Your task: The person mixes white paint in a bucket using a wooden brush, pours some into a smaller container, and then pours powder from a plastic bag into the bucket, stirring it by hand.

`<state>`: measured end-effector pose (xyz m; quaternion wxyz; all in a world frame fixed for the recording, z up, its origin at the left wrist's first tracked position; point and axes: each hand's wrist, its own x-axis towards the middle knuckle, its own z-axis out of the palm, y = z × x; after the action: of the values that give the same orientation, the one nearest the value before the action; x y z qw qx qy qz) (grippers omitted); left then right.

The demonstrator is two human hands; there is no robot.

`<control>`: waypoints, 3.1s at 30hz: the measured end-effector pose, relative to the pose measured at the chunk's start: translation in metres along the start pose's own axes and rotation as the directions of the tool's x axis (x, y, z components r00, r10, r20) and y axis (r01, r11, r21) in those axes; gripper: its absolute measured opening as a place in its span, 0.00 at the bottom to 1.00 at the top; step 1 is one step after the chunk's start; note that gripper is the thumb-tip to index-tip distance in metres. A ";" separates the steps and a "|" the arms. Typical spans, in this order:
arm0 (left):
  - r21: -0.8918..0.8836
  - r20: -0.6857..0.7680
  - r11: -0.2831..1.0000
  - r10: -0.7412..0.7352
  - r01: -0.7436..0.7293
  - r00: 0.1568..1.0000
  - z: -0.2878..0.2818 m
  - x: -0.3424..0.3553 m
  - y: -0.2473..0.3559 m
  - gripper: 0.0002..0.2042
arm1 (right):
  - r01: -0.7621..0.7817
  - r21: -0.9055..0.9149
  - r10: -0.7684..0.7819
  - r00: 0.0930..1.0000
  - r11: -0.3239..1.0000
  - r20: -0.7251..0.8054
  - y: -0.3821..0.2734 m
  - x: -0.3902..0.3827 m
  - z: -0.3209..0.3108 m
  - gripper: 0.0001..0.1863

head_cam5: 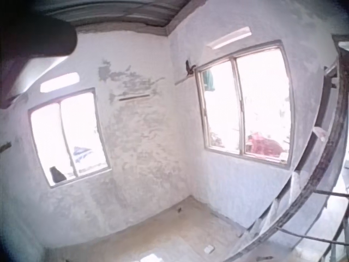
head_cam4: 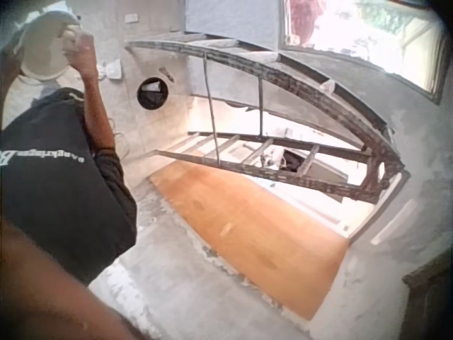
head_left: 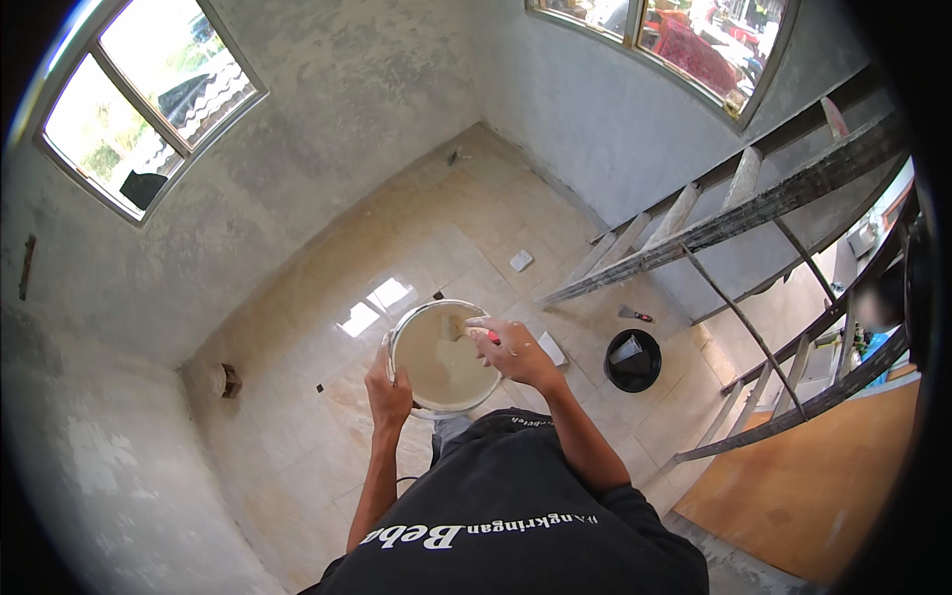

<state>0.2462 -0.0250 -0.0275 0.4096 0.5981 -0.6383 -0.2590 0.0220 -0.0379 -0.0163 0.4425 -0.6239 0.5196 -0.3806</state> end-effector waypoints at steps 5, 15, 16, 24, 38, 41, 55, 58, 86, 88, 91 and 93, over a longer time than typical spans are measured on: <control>-0.040 0.026 0.999 0.028 -0.027 0.999 -0.001 0.004 0.009 0.23 | -0.164 0.292 0.175 0.985 0.942 -0.009 -0.006 -0.012 -0.013 0.19; -0.029 0.024 0.997 0.078 -0.077 0.997 -0.006 0.006 0.033 0.22 | 0.117 0.213 -0.077 0.979 0.970 -0.187 -0.018 -0.019 -0.016 0.15; -0.029 0.041 0.996 0.083 -0.082 0.996 -0.007 0.006 0.034 0.22 | 0.256 0.132 -0.229 0.955 0.958 -0.190 -0.024 -0.018 -0.015 0.14; 0.009 0.036 0.989 0.148 -0.148 0.988 -0.009 0.006 0.035 0.20 | 0.181 -0.270 -0.075 0.930 0.946 0.360 -0.016 -0.004 -0.002 0.14; 0.054 0.035 0.983 0.173 -0.175 0.984 -0.012 0.003 0.028 0.21 | 0.328 -0.102 -0.312 0.939 0.939 0.145 -0.014 0.002 0.019 0.17; -0.016 0.017 0.986 0.166 -0.166 0.986 -0.012 0.004 0.032 0.21 | 0.222 -0.364 -0.075 0.924 0.904 0.375 -0.010 0.006 0.018 0.14; -0.051 0.061 0.991 0.124 -0.121 0.990 0.006 -0.004 0.030 0.23 | 0.209 -0.496 -0.172 0.978 0.843 0.120 0.022 -0.001 0.066 0.17; -0.047 0.076 0.991 0.127 -0.124 0.989 0.006 -0.006 0.029 0.23 | 0.113 -0.262 -0.076 0.986 0.958 0.149 0.015 0.012 0.065 0.18; -0.020 0.026 0.993 0.117 -0.116 0.993 0.011 -0.006 0.025 0.21 | -0.257 0.031 0.238 0.927 0.966 0.291 0.011 -0.001 0.045 0.14; -0.073 0.105 0.997 -0.010 0.018 0.994 0.008 -0.004 0.034 0.23 | -0.183 0.115 0.156 0.964 0.976 0.214 0.030 0.004 0.052 0.12; -0.049 0.099 0.998 -0.037 0.042 0.994 0.004 -0.005 0.032 0.23 | 0.079 0.052 -0.079 0.997 0.996 -0.003 0.024 0.009 0.050 0.11; -0.094 0.059 0.995 -0.032 0.037 0.998 0.004 -0.005 0.021 0.22 | 0.231 -0.117 -0.245 0.962 0.966 -0.123 0.013 0.008 0.045 0.11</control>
<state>0.2311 -0.0176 -0.0129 0.4146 0.5813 -0.6263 -0.3130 0.0614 -0.0391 -0.0427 0.3249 -0.6761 0.4883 -0.4459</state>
